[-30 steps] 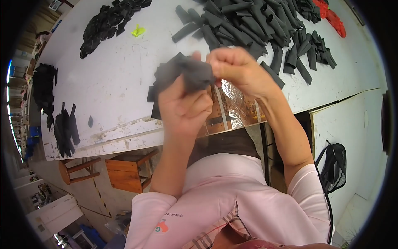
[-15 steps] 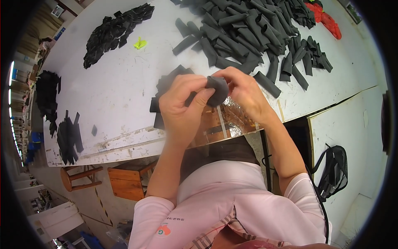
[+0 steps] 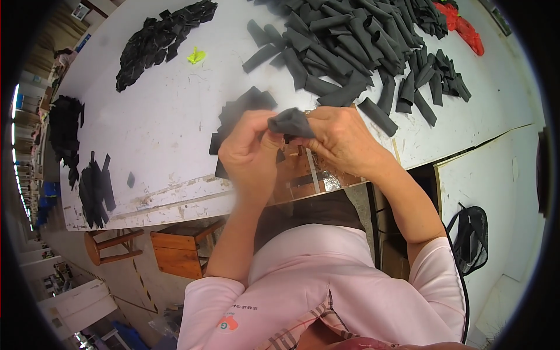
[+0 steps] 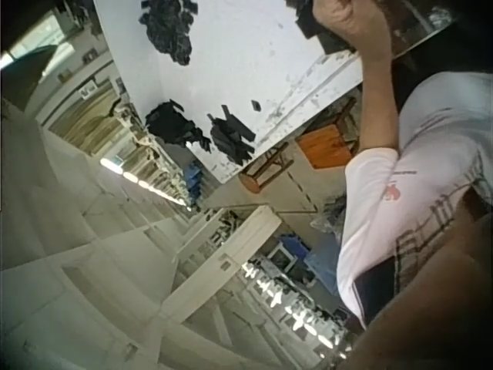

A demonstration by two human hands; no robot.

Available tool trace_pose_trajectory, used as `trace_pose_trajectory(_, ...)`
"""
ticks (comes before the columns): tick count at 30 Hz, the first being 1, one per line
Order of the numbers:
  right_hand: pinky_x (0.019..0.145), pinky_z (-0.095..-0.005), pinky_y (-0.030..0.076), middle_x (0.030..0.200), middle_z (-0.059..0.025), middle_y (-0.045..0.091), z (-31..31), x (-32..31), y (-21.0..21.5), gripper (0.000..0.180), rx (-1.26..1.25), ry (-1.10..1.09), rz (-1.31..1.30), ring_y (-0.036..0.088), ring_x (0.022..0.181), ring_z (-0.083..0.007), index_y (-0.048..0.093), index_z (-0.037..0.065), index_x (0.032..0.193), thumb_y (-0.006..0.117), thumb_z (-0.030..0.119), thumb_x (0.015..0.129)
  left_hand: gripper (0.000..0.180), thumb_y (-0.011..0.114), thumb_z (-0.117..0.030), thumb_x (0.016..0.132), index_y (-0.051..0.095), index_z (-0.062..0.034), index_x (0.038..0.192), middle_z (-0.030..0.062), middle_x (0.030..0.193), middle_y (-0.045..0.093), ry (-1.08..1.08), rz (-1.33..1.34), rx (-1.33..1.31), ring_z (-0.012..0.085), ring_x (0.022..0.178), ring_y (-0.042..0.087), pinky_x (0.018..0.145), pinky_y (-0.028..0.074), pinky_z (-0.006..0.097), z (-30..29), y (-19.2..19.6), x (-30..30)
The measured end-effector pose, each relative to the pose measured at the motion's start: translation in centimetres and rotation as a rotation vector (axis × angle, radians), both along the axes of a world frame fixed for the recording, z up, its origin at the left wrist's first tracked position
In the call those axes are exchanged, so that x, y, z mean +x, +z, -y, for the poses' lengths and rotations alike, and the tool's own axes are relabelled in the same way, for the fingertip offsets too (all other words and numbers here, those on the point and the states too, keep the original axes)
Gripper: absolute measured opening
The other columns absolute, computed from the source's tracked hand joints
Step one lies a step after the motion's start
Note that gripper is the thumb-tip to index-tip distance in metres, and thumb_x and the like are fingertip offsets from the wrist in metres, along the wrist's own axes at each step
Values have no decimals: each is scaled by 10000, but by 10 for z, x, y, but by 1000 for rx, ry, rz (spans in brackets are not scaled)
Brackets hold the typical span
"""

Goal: Assembling or inspecting black foam components by inserting a thin rod and checking the pieces on a workbench.

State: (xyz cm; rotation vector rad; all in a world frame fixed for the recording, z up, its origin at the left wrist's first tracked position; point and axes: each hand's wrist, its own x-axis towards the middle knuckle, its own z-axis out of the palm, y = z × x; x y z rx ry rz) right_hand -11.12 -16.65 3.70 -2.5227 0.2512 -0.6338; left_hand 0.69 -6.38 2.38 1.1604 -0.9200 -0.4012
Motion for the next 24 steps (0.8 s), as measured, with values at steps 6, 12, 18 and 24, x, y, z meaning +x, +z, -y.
trace_pose_trajectory(6, 548, -370, 420, 648, -137, 564, -8, 3, -40, 163, 213, -40, 150, 534, 596, -308, 585, 28, 756, 582, 191, 758, 42, 567, -4, 780, 565, 23, 813, 17, 753, 552, -145, -62, 87, 62, 673, 477, 588, 394, 194, -2, -2, 0)
trace_pose_trajectory(12, 546, -369, 417, 645, -144, 562, -2, 4, -26, 209, 174, -18, 185, 532, 599, -318, 571, 24, 734, 555, 222, 799, 56, 550, 2, 795, 566, 28, 842, 14, 798, 551, -106, -10, 47, 60, 677, 474, 603, 390, 185, -1, -3, 6)
trace_pose_trajectory(18, 545, -370, 420, 629, -131, 540, -5, 2, -36, 214, 354, -60, 128, 529, 609, -309, 552, 14, 714, 564, 218, 775, 216, 598, -61, 783, 549, 54, 959, 112, 888, 590, -178, -331, -75, 153, 780, 568, 758, 453, 244, 8, 14, -17)
trace_pose_trajectory(24, 570, -367, 430, 675, -120, 544, -8, -2, -53, 219, 387, -7, 136, 523, 628, -302, 551, 28, 747, 538, 240, 797, 109, 619, 27, 700, 588, 21, 805, 49, 753, 572, -381, 46, 238, 91, 677, 529, 644, 427, 219, 13, 16, 4)
